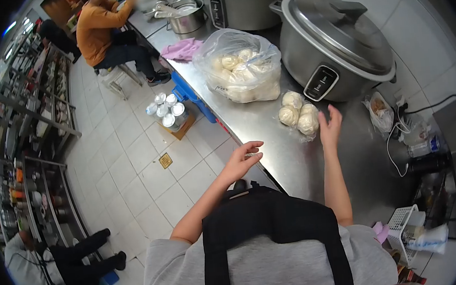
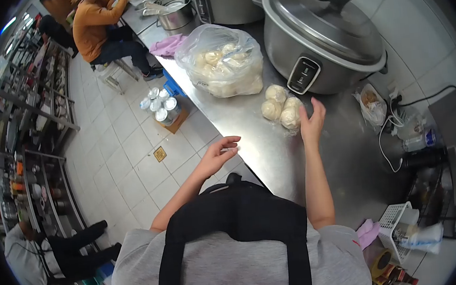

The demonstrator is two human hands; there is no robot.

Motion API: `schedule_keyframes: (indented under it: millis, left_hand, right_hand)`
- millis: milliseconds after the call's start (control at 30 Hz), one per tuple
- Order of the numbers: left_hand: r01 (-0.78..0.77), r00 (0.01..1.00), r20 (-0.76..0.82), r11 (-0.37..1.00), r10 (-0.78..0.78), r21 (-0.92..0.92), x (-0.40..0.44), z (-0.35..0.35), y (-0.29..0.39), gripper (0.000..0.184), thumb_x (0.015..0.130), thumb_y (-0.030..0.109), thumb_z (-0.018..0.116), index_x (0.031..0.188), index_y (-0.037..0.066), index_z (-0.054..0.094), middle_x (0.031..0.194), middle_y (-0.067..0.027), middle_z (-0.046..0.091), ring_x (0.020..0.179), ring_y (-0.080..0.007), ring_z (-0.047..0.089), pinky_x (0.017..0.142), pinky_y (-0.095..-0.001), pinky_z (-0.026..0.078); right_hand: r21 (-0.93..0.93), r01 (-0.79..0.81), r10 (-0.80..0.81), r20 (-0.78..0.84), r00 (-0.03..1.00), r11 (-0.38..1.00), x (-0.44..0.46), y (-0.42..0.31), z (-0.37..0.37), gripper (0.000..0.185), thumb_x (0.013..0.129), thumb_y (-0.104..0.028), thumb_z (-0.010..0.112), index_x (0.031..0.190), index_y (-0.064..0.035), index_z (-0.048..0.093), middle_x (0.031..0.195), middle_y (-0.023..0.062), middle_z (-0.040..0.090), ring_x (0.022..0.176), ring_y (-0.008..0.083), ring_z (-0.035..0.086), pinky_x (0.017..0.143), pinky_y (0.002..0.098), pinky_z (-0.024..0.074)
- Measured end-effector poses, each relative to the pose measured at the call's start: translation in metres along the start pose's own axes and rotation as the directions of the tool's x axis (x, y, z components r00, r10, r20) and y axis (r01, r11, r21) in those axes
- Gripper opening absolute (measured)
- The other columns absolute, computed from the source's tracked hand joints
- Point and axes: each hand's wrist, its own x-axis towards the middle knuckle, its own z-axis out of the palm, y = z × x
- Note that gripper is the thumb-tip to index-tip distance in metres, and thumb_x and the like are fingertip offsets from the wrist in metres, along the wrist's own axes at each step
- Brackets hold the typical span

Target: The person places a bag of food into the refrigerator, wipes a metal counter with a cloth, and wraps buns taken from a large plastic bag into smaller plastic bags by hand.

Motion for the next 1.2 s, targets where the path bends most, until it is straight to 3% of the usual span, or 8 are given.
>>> schedule_keyframes:
  millis: [167,300,333,400,467,667,967,1200]
  left_hand:
    - [0.031,0.998,-0.060,0.999,-0.029,0.024,-0.005,-0.015,-0.009,0.035,0.083,0.018,0.054,0.113,0.002,0.050,0.104,-0.0112,0.055,0.097,-0.0173,0.051,0.085,-0.0309,0.041]
    - [0.026,0.999,-0.039,0.988,-0.032,-0.152,-0.005,-0.015,-0.001,0.034,0.083,0.017,0.054,0.113,0.000,0.049,0.108,-0.0084,0.055,0.098,-0.0157,0.051,0.086,-0.0294,0.039]
    - [0.027,0.999,-0.036,0.985,-0.034,-0.172,-0.007,-0.017,0.003,0.034,0.083,0.016,0.054,0.113,0.000,0.049,0.109,-0.0078,0.054,0.098,-0.0152,0.050,0.086,-0.0290,0.039]
    - [-0.011,0.998,-0.064,0.985,-0.001,-0.173,-0.016,-0.031,0.005,0.034,0.083,0.015,0.052,0.114,0.002,0.048,0.111,-0.0077,0.053,0.101,-0.0164,0.051,0.086,-0.0292,0.039]
    - [-0.066,0.995,-0.081,0.984,0.053,-0.167,-0.026,-0.044,0.005,0.035,0.083,0.014,0.051,0.116,0.003,0.047,0.114,-0.0077,0.052,0.103,-0.0176,0.051,0.086,-0.0294,0.039]
    - [0.002,0.938,-0.313,0.904,-0.150,-0.428,-0.056,-0.073,-0.018,0.032,0.084,0.015,0.049,0.113,0.002,0.047,0.109,-0.0087,0.054,0.095,-0.0150,0.053,0.082,-0.0283,0.042]
    - [-0.009,0.973,-0.222,0.948,-0.066,-0.319,-0.017,-0.059,0.012,0.033,0.084,0.018,0.050,0.114,0.003,0.047,0.109,-0.0082,0.055,0.096,-0.0153,0.053,0.082,-0.0281,0.042]
    - [0.016,0.996,-0.079,0.958,-0.040,-0.286,-0.002,-0.040,0.024,0.033,0.084,0.015,0.051,0.114,0.004,0.047,0.113,-0.0084,0.052,0.098,-0.0153,0.052,0.082,-0.0272,0.042]
  right_hand:
    - [0.587,0.340,-0.489,0.112,0.865,0.735,0.050,-0.165,0.036,0.016,0.078,0.000,0.053,0.093,0.0010,0.058,0.090,0.0103,0.056,0.080,0.0171,0.057,0.070,0.0253,0.0459]
    - [0.381,0.586,-0.693,0.500,0.520,0.715,0.117,-0.233,0.130,0.015,0.075,0.000,0.051,0.087,0.0008,0.060,0.080,0.0115,0.061,0.070,0.0180,0.058,0.065,0.0284,0.0458]
    - [0.316,0.681,-0.690,0.612,0.385,0.661,0.133,-0.227,0.160,0.018,0.072,-0.001,0.052,0.088,0.0001,0.060,0.081,0.0132,0.061,0.071,0.0209,0.058,0.065,0.0310,0.0465]
    - [-0.090,0.849,0.103,0.994,0.043,0.521,0.164,-0.191,0.188,0.039,0.066,-0.004,0.056,0.105,-0.0031,0.055,0.086,0.0147,0.061,0.072,0.0272,0.060,0.065,0.0350,0.0471]
    - [-0.393,0.788,0.385,0.897,0.215,0.474,0.168,-0.167,0.177,0.065,0.058,-0.008,0.063,0.120,-0.0080,0.042,0.107,0.0153,0.054,0.088,0.0295,0.056,0.073,0.0367,0.0461]
    - [0.039,0.716,0.027,0.996,-0.081,0.697,0.173,-0.122,0.135,0.080,0.049,-0.014,0.070,0.120,-0.0046,0.034,0.121,0.0158,0.038,0.114,0.0317,0.038,0.095,0.0356,0.0312]
    - [-0.048,0.637,-0.227,0.911,0.343,0.769,0.101,-0.132,0.115,0.106,0.052,-0.011,0.070,0.136,-0.0153,0.007,0.136,0.0187,0.024,0.126,0.0278,0.025,0.101,0.0531,0.0161]
    - [0.036,0.446,-0.337,0.709,0.619,0.894,0.093,-0.122,0.127,0.071,0.049,-0.024,0.076,0.108,0.0012,0.044,0.103,0.0168,0.054,0.100,0.0276,0.052,0.084,0.0315,0.0399]
